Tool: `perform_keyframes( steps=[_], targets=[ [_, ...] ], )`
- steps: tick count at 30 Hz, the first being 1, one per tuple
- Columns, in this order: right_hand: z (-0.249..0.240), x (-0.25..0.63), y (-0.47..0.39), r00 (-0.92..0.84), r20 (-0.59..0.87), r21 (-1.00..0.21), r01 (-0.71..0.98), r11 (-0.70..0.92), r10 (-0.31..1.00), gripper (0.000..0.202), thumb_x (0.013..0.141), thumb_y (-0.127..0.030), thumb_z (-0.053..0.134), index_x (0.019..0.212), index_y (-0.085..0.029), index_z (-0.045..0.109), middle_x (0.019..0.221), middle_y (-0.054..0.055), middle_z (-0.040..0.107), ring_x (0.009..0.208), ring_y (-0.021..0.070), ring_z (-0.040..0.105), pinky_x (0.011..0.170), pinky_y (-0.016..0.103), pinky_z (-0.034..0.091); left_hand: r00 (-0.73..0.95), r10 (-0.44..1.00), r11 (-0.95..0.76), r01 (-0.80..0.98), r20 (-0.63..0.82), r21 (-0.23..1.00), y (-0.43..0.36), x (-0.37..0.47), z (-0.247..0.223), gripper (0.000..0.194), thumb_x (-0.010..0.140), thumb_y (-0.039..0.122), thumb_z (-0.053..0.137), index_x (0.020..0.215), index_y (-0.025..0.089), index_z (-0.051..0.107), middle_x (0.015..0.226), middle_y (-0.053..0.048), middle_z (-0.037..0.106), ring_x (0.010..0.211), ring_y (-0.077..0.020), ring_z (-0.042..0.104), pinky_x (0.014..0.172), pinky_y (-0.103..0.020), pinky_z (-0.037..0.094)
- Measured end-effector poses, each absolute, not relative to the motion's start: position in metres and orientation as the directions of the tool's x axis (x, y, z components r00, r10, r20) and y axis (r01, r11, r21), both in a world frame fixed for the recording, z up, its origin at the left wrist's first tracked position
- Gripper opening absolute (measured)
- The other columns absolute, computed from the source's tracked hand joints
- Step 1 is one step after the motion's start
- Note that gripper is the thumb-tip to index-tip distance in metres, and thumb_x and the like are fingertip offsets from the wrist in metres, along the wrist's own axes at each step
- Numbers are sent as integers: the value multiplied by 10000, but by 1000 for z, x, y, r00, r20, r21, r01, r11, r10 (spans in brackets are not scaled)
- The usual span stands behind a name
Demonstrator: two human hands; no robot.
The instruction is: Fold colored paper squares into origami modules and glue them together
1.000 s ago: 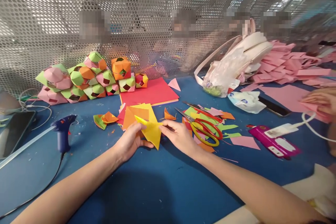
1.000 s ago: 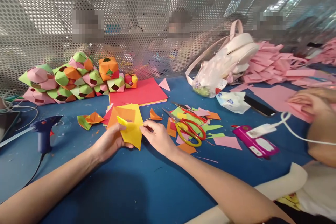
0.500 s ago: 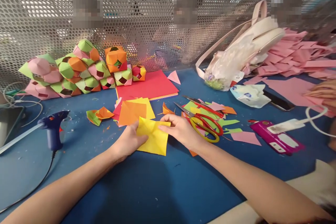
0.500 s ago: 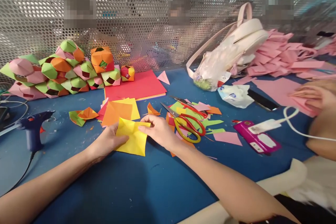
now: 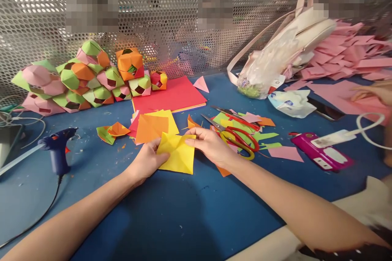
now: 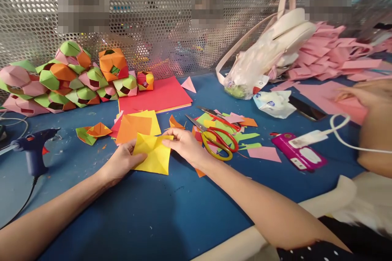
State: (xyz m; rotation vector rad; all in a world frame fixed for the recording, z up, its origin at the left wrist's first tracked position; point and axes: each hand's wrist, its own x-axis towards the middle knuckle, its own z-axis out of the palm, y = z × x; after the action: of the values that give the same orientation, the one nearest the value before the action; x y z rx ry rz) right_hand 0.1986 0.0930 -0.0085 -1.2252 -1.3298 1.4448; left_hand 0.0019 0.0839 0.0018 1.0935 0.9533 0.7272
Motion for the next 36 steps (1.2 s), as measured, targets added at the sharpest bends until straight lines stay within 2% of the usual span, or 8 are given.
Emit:
perform_keyframes(
  steps=[4, 8, 13, 16, 22, 26, 32, 36],
  targets=[
    [-9, 197, 91, -226, -142, -989, -10, -148, 964, 255, 718, -312, 675, 919, -175, 598, 834, 16, 627, 783, 147, 586, 748, 302, 460, 424, 865, 328, -69, -270, 942, 83, 2, 1, 344, 721, 117, 624, 1061, 167, 622, 928, -54, 716, 802, -208, 686, 707, -269, 529],
    [-12, 193, 87, -251, -104, -980, -137, -141, 963, 270, 735, -294, 673, 966, -183, 591, 915, 38, 653, 850, 162, 613, 813, 324, 473, 423, 871, 359, -201, -250, 911, 79, 5, -4, 385, 747, 163, 624, 1130, 172, 590, 991, -70, 706, 841, -223, 682, 736, -306, 529],
    [-11, 187, 81, -195, -89, -989, -100, -110, 977, 227, 745, -302, 662, 928, -183, 601, 941, 48, 662, 909, 189, 619, 823, 333, 487, 379, 894, 354, -275, -237, 894, 74, 9, -6, 414, 773, 245, 623, 1177, 176, 567, 1008, -80, 701, 861, -226, 677, 773, -323, 517],
    [-8, 185, 78, -160, -57, -997, -42, -65, 985, 207, 754, -310, 651, 908, -184, 596, 906, 38, 659, 867, 179, 622, 774, 313, 500, 353, 904, 347, -271, -242, 898, 72, 10, -5, 414, 775, 283, 629, 1173, 188, 569, 986, -69, 705, 835, -215, 678, 768, -315, 511],
    [-6, 187, 72, -132, 72, -986, 142, 91, 989, 135, 805, -297, 600, 881, -186, 581, 815, 12, 613, 726, 134, 586, 622, 250, 477, 351, 903, 332, -208, -246, 920, 68, 11, -2, 350, 795, 327, 609, 1114, 185, 586, 945, -53, 696, 777, -192, 662, 707, -283, 498],
    [-2, 185, 65, -126, 113, -982, 139, 130, 986, 152, 802, -286, 607, 913, -199, 549, 812, 4, 601, 716, 127, 581, 606, 236, 479, 359, 898, 306, -99, -253, 947, 65, 11, 2, 326, 785, 366, 614, 1035, 157, 610, 908, -58, 676, 756, -185, 633, 662, -264, 479],
    [5, 181, 57, -125, 175, -957, 212, 199, 977, 141, 780, -279, 624, 746, -187, 523, 678, -22, 545, 611, 102, 518, 534, 211, 432, 386, 897, 198, 89, -217, 976, 63, 11, 3, 326, 761, 428, 616, 902, 134, 635, 805, -42, 629, 721, -169, 574, 631, -249, 446],
    [9, 181, 57, -182, 243, -918, 273, 287, 953, 138, 812, -266, 589, 718, -185, 529, 684, -17, 538, 608, 99, 484, 544, 215, 416, 396, 886, 201, 136, -240, 970, 61, 12, 4, 330, 761, 449, 603, 856, 133, 608, 791, -38, 606, 714, -172, 562, 608, -246, 429]
  ],
)
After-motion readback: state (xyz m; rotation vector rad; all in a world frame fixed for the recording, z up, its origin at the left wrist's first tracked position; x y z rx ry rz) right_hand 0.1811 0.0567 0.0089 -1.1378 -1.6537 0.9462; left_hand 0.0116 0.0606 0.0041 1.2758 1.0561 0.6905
